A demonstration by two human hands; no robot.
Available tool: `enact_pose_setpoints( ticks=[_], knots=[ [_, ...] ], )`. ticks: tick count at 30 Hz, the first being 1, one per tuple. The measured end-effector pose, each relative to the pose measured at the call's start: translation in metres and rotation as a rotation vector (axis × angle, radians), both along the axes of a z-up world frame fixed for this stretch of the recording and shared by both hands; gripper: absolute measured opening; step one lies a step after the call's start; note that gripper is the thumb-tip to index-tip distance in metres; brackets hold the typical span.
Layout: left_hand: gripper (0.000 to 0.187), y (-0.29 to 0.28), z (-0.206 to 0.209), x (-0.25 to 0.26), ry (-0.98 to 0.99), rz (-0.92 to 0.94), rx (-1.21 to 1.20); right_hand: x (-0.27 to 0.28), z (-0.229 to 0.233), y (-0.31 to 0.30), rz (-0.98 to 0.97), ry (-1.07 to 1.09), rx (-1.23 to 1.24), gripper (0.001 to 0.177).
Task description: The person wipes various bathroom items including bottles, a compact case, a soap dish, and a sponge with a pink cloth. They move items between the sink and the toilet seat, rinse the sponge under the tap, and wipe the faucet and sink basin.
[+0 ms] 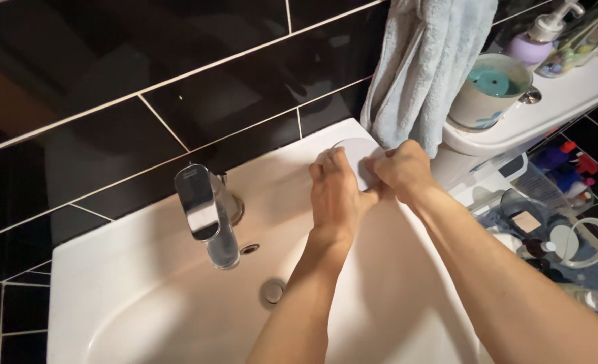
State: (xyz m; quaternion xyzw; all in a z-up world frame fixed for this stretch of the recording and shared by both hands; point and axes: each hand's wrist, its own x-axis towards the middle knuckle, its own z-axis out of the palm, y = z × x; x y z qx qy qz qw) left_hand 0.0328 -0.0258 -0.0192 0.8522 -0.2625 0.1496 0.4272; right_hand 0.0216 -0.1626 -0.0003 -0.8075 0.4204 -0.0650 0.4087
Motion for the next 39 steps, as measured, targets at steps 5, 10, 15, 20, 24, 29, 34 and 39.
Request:
enact_pose_setpoints(
  ticks=[5,10,15,20,24,29,34,39],
  knots=[
    [0.090,0.006,0.013,0.004,0.057,-0.076,0.051,0.005,0.010,-0.004,-0.039,0.101,0.061,0.038],
    [0.086,0.006,0.007,0.010,0.086,-0.096,0.123,0.003,0.016,-0.006,-0.027,0.111,0.193,0.036],
    [0.087,0.005,-0.007,0.010,0.000,-0.089,0.067,0.005,0.010,-0.012,-0.058,-0.097,0.405,0.024],
    [0.080,0.009,-0.006,0.017,-0.051,-0.117,-0.027,0.009,0.009,-0.015,-0.086,-0.134,0.555,0.021],
    [0.074,0.017,0.005,0.028,0.066,-0.175,-0.029,0.004,0.013,-0.015,-0.087,-0.131,0.566,0.029],
    [0.080,0.029,0.036,0.046,0.455,-0.225,0.131,0.003,0.023,-0.012,-0.080,-0.207,0.689,0.022],
    [0.082,0.035,0.063,0.048,0.662,-0.210,0.144,0.002,0.024,-0.010,-0.090,-0.173,0.706,0.024],
    [0.078,0.044,0.070,0.048,0.739,-0.155,0.042,0.005,0.006,-0.020,-0.136,-0.143,0.762,0.039]
  ],
)
